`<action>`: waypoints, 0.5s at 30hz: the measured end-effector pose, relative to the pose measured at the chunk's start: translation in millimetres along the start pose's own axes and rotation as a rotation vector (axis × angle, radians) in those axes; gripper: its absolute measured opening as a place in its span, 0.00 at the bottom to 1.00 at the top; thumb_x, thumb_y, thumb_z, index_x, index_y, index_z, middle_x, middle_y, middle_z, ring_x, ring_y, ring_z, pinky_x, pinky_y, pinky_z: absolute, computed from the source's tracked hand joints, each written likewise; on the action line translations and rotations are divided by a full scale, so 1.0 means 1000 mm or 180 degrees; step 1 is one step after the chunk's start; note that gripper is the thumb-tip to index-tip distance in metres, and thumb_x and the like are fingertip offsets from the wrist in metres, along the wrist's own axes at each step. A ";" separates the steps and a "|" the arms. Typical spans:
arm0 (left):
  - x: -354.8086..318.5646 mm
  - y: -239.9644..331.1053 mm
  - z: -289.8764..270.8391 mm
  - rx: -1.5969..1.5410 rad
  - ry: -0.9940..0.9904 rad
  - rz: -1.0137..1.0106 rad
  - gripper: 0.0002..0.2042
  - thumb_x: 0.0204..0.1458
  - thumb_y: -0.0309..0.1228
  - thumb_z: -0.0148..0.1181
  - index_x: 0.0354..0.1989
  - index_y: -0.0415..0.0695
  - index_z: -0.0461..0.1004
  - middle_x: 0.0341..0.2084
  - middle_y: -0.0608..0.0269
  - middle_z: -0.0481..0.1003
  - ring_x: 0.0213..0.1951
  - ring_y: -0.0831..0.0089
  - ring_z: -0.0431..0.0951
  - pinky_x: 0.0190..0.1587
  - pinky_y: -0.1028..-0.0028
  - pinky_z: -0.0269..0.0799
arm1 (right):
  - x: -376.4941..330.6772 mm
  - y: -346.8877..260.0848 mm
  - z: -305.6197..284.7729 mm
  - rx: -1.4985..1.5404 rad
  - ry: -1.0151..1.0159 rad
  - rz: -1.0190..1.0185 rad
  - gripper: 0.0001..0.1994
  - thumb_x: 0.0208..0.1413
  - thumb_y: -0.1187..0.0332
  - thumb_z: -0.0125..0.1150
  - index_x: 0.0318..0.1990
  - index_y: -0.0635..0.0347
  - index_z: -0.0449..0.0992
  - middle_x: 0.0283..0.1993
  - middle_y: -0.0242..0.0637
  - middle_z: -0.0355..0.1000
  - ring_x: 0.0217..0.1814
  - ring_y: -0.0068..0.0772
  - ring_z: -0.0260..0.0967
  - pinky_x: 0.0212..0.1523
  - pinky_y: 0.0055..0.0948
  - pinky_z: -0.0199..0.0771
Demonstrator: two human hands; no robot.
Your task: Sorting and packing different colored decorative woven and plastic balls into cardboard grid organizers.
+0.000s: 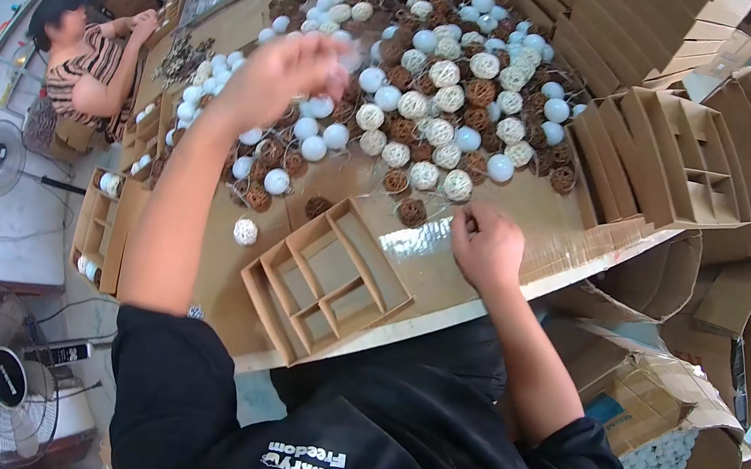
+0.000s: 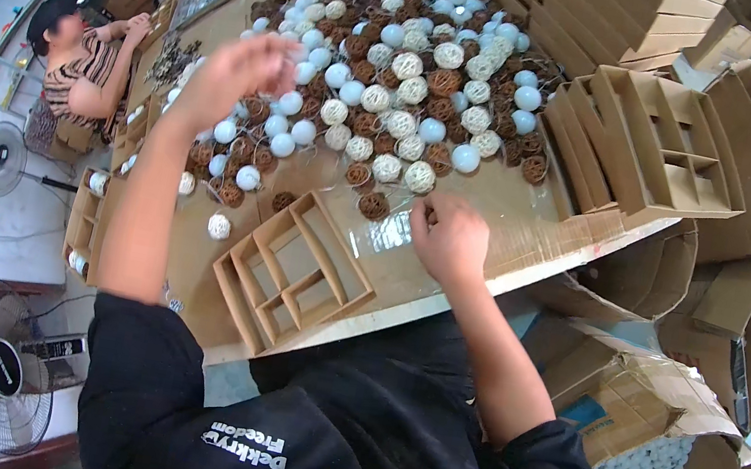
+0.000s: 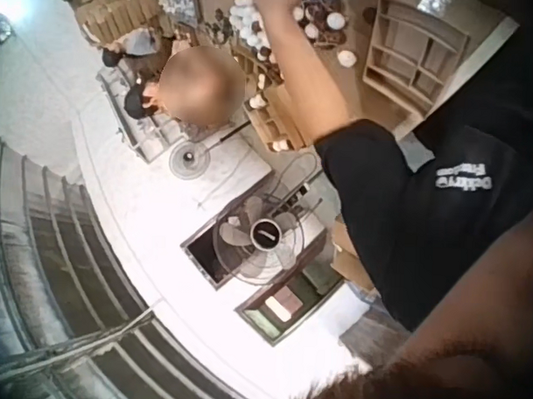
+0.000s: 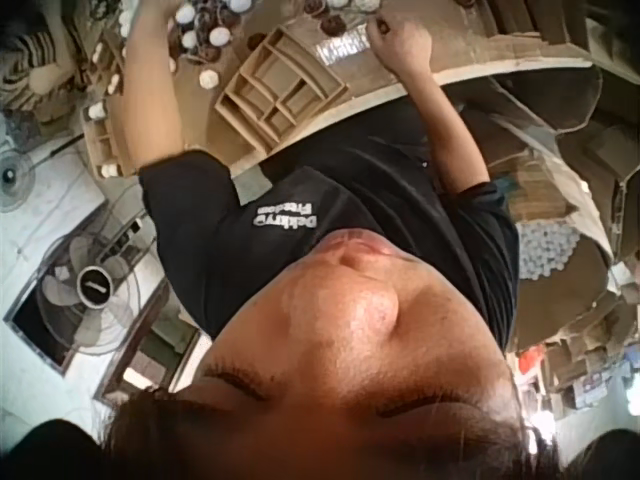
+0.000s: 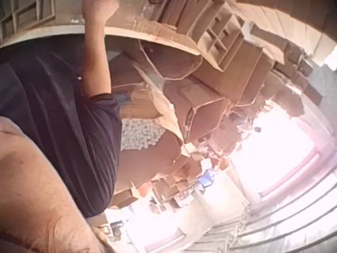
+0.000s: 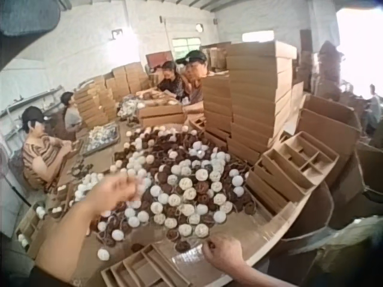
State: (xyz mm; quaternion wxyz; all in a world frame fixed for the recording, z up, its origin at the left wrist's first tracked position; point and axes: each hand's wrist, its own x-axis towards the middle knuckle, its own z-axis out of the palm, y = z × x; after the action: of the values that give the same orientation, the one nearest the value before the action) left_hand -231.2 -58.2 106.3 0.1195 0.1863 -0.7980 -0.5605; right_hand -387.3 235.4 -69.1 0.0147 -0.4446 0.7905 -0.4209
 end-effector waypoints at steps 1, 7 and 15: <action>-0.043 0.013 0.015 0.0260 -0.0179 -0.0170 0.16 0.64 0.34 0.62 0.56 0.37 0.77 0.40 0.63 0.82 0.43 0.76 0.81 0.49 0.72 0.76 | 0.001 0.000 0.000 0.0002 0.0025 -0.0038 0.10 0.58 0.64 0.66 0.28 0.58 0.76 0.28 0.42 0.76 0.31 0.51 0.76 0.33 0.47 0.76; -0.229 -0.037 0.062 0.1318 0.1231 -0.0339 0.09 0.59 0.23 0.64 0.47 0.37 0.80 0.38 0.61 0.79 0.40 0.73 0.79 0.46 0.74 0.75 | 0.003 -0.003 0.001 0.0049 0.0013 0.0004 0.07 0.58 0.65 0.67 0.31 0.58 0.80 0.30 0.39 0.78 0.32 0.46 0.78 0.34 0.41 0.76; -0.312 -0.133 0.186 -0.0036 0.3481 -0.0254 0.17 0.63 0.22 0.59 0.61 0.36 0.71 0.42 0.64 0.73 0.37 0.81 0.71 0.41 0.78 0.70 | -0.001 -0.003 0.001 0.0426 0.0134 -0.0190 0.07 0.61 0.70 0.67 0.34 0.65 0.79 0.28 0.42 0.75 0.27 0.36 0.72 0.31 0.33 0.71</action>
State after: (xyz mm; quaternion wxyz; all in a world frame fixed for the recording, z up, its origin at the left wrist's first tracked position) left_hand -2.6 193.8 -76.7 0.4966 0.4799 -0.6088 -0.3903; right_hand -383.9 235.0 -67.9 0.0152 -0.4570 0.7471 -0.4823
